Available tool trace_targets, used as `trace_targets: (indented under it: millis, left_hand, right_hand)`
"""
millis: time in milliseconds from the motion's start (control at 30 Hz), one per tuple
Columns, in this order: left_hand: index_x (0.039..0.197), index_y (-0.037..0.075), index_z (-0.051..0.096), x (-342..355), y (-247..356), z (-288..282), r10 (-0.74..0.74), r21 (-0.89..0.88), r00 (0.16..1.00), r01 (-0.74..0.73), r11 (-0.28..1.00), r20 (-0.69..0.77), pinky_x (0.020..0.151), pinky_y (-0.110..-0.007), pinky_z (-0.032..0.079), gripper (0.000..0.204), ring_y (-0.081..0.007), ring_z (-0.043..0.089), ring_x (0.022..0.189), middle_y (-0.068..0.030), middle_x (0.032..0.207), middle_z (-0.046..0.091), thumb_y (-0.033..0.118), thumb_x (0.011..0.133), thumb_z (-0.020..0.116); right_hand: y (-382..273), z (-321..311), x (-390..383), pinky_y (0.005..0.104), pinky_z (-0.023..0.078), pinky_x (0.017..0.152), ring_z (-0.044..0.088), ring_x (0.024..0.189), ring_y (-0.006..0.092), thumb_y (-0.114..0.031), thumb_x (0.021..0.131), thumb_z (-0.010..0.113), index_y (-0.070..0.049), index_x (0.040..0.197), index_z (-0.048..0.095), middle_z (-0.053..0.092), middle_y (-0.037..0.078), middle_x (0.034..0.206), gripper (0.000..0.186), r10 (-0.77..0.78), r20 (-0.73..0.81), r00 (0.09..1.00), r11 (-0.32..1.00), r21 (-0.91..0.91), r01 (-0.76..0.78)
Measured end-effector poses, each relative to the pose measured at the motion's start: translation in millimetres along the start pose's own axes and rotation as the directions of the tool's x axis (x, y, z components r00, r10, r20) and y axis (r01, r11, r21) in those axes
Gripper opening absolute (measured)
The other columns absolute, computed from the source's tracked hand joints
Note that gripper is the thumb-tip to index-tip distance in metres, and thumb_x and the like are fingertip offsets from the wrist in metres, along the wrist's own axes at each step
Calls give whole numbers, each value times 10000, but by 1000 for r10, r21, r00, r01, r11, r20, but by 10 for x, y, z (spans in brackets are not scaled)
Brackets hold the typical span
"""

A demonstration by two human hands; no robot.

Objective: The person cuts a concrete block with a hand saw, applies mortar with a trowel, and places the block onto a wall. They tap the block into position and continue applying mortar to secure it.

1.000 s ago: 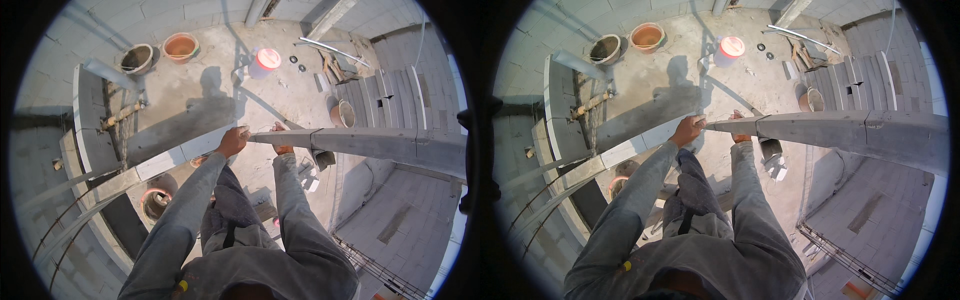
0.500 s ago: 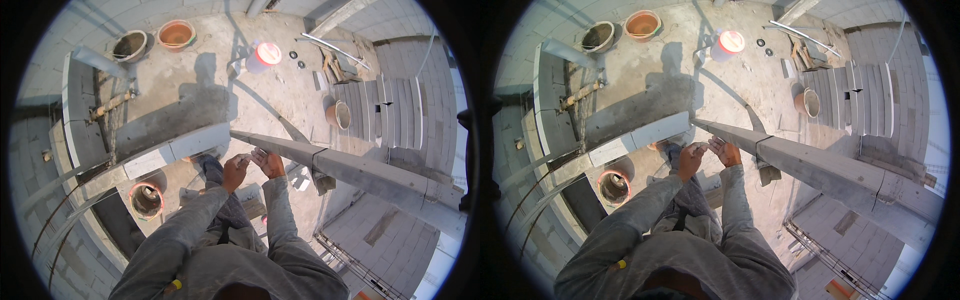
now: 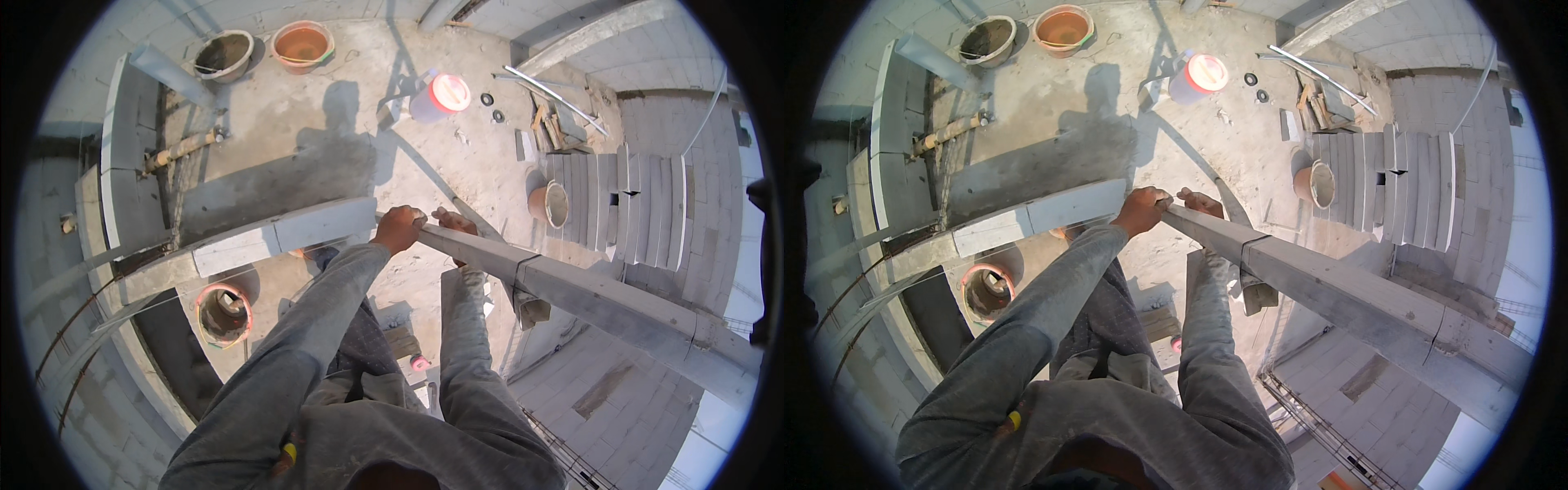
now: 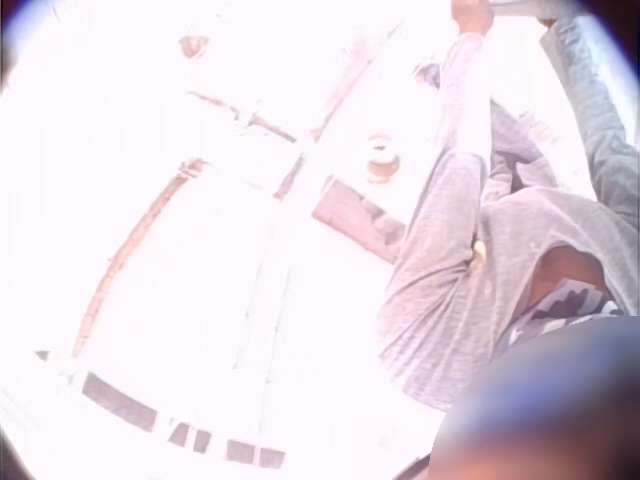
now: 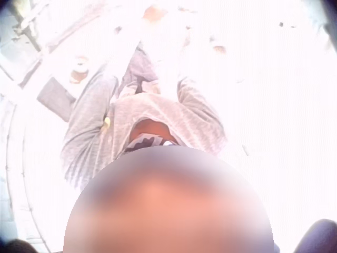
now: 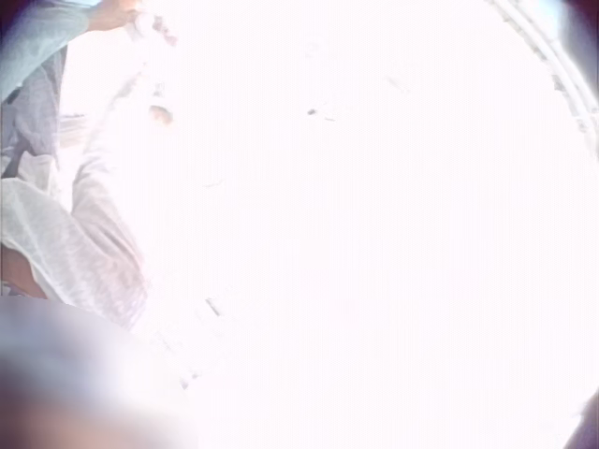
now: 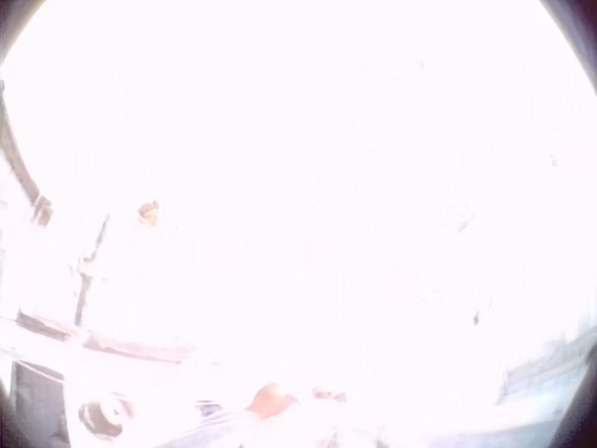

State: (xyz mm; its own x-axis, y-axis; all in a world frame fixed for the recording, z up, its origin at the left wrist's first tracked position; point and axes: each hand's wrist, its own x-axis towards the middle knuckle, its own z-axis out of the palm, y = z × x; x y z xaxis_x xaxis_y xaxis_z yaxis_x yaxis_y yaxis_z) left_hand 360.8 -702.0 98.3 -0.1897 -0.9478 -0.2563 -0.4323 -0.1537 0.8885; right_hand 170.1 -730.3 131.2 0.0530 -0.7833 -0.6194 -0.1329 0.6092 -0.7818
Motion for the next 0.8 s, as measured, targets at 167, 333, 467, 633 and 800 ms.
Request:
trace_targets:
  millis: [167,333,467,633,800]
  left_hand:
    - [1007,2,735,-624,-13,93,-271,-311,933,191,931,-238,721,-367,531,248,-260,685,754,-188,877,711,229,939,659]
    - [1148,40,720,-1363,210,424,-56,-596,988,-43,802,-147,839,-320,565,205,-192,711,960,-97,1110,742,112,968,654]
    - [1208,77,706,-1416,315,368,251,-301,963,-269,915,-98,879,-367,580,309,-297,698,1066,-123,1189,715,28,912,632]
    - [1233,104,697,-1025,412,-68,311,157,835,-269,950,-453,870,-419,568,375,-287,686,989,-90,1060,724,44,865,657]
    - [1137,91,736,-748,581,-262,258,313,880,-133,940,-399,851,-443,534,275,-300,670,973,-81,982,721,175,878,700]
  right_hand:
    - [806,-88,57,372,531,785,644,906,219,-436,987,602,-55,1189,624,665,93,1013,432,-47,25,999,698,716,15]
    - [1415,-236,202,362,553,736,651,885,220,-241,992,601,-74,1261,594,663,84,1002,316,-60,182,981,968,251,12]
    - [1121,-253,20,296,435,588,528,723,148,-195,1010,559,-56,1179,613,572,33,869,225,-433,63,899,817,-394,421]
    - [569,-206,-494,263,313,494,386,594,92,-212,1037,540,-28,1085,625,471,-9,751,208,-380,-41,924,916,-157,370]
    - [402,-144,-641,251,277,512,361,591,79,-303,1034,583,-29,1100,636,471,-13,737,286,-275,-69,959,956,87,280]
